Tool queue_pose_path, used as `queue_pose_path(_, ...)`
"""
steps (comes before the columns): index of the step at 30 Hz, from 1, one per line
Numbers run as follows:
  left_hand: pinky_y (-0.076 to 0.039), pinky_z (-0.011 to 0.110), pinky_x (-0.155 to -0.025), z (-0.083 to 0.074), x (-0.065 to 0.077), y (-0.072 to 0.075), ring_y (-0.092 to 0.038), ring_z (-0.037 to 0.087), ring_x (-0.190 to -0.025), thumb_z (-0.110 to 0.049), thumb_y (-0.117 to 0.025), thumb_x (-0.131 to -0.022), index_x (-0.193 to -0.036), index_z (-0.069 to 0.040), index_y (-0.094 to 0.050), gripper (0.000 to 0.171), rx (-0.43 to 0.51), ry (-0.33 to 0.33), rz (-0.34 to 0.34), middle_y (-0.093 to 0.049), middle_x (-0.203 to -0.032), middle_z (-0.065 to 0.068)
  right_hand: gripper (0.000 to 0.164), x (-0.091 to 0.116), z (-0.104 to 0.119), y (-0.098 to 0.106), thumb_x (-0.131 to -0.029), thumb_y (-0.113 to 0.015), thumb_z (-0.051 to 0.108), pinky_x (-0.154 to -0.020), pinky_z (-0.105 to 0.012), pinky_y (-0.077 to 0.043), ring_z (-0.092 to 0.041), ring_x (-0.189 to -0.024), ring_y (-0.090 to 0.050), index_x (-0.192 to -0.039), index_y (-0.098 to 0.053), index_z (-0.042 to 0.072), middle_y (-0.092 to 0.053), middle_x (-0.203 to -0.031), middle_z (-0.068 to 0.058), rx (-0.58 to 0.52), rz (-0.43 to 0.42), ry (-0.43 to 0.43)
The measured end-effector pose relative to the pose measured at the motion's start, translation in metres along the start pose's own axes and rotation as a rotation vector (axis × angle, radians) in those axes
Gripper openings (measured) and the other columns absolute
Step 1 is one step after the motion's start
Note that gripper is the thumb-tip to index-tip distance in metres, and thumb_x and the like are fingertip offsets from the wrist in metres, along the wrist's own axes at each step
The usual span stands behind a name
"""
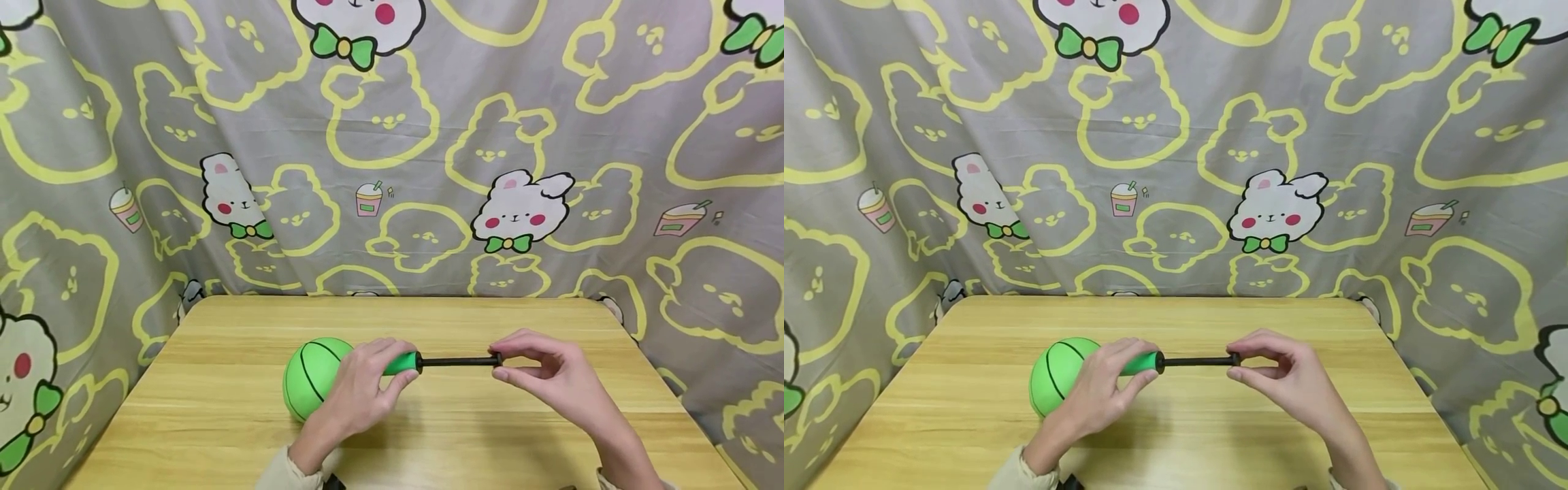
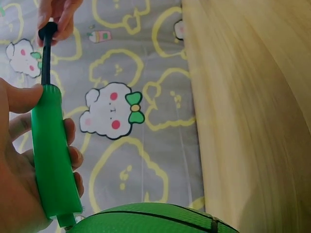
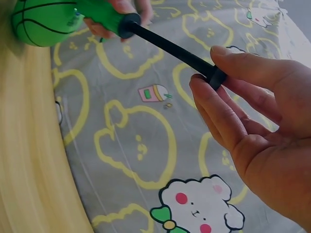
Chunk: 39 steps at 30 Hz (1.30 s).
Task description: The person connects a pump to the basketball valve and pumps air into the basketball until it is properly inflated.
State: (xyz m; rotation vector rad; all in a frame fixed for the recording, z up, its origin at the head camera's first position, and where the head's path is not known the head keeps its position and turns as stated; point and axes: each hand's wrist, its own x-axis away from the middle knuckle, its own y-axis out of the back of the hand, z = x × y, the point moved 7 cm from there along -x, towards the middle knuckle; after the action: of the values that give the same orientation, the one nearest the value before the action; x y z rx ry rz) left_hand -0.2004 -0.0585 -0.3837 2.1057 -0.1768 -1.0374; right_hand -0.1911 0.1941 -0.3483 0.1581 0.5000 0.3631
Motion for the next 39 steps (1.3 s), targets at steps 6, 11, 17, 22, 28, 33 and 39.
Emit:
queue_pose_path(6, -0.051, 0.03, -0.072, -0.002, -0.001, 0.002, -0.062, 0.004, -0.083, -0.037, -0.064, -0.1, -0.114, -0.021, -0.07, 0.022, 0.008, -0.01, -0.001, -0.068, -0.098, -0.011, 0.032, 0.001, 0.003, 0.007, -0.081, -0.076, -0.017, -0.08, -0.046, -0.058, -0.023, -0.106, -0.068, -0.111, -0.071, -0.007, -0.07, -0.112, -0.014, 0.016, -0.006, 0.004)
queue_pose_path(11, -0.051, 0.029, -0.071, -0.003, -0.001, 0.002, -0.06, 0.003, -0.08, -0.037, -0.064, -0.1, -0.113, -0.02, -0.071, 0.022, 0.006, -0.002, -0.008, -0.067, -0.096, -0.011, 0.032, -0.001, 0.003, 0.006, -0.08, -0.076, -0.018, -0.077, -0.045, -0.059, -0.022, -0.104, -0.068, -0.11, -0.072, -0.008, -0.069, -0.111, -0.019, 0.003, -0.016, 0.013)
queue_pose_path(17, -0.052, 0.032, -0.073, -0.005, 0.0, 0.002, -0.064, 0.007, -0.084, -0.034, -0.065, -0.099, -0.112, -0.018, -0.072, 0.022, -0.006, -0.01, -0.048, -0.069, -0.097, -0.01, 0.031, -0.003, 0.0, -0.001, -0.078, -0.078, -0.017, -0.074, -0.045, -0.059, -0.021, -0.103, -0.069, -0.108, -0.073, -0.01, -0.07, -0.108, -0.02, -0.006, -0.041, 0.022)
queue_pose_path(22, -0.052, 0.033, -0.074, -0.007, 0.0, 0.001, -0.066, 0.008, -0.086, -0.033, -0.066, -0.098, -0.113, -0.018, -0.072, 0.022, -0.018, -0.017, -0.055, -0.07, -0.098, -0.008, 0.032, -0.005, -0.004, -0.012, -0.079, -0.078, -0.016, -0.075, -0.043, -0.06, -0.02, -0.102, -0.07, -0.11, -0.073, -0.01, -0.071, -0.107, -0.018, -0.034, -0.053, 0.03)
queue_pose_path(28, -0.052, 0.034, -0.075, -0.01, 0.001, -0.001, -0.065, 0.008, -0.086, -0.034, -0.066, -0.099, -0.113, -0.017, -0.072, 0.023, -0.016, -0.019, -0.039, -0.07, -0.099, -0.008, 0.031, -0.008, -0.01, -0.029, -0.078, -0.079, -0.015, -0.073, -0.042, -0.06, -0.02, -0.099, -0.071, -0.109, -0.073, -0.011, -0.073, -0.105, -0.014, -0.064, -0.059, 0.045)
queue_pose_path(33, -0.052, 0.035, -0.077, -0.013, 0.002, -0.004, -0.065, 0.007, -0.089, -0.035, -0.066, -0.099, -0.114, -0.018, -0.072, 0.024, -0.016, -0.011, -0.015, -0.071, -0.102, -0.007, 0.031, -0.01, -0.014, -0.042, -0.079, -0.078, -0.014, -0.073, -0.042, -0.059, -0.021, -0.099, -0.072, -0.11, -0.073, -0.011, -0.073, -0.105, -0.013, -0.088, -0.057, 0.068)
queue_pose_path(39, -0.053, 0.035, -0.079, -0.017, 0.001, -0.008, -0.065, 0.008, -0.089, -0.033, -0.069, -0.097, -0.113, -0.017, -0.071, 0.023, -0.026, -0.034, -0.011, -0.07, -0.101, -0.007, 0.032, -0.01, -0.019, -0.053, -0.08, -0.078, -0.013, -0.074, -0.042, -0.059, -0.021, -0.098, -0.071, -0.111, -0.073, -0.01, -0.072, -0.104, -0.017, -0.096, -0.067, 0.073)
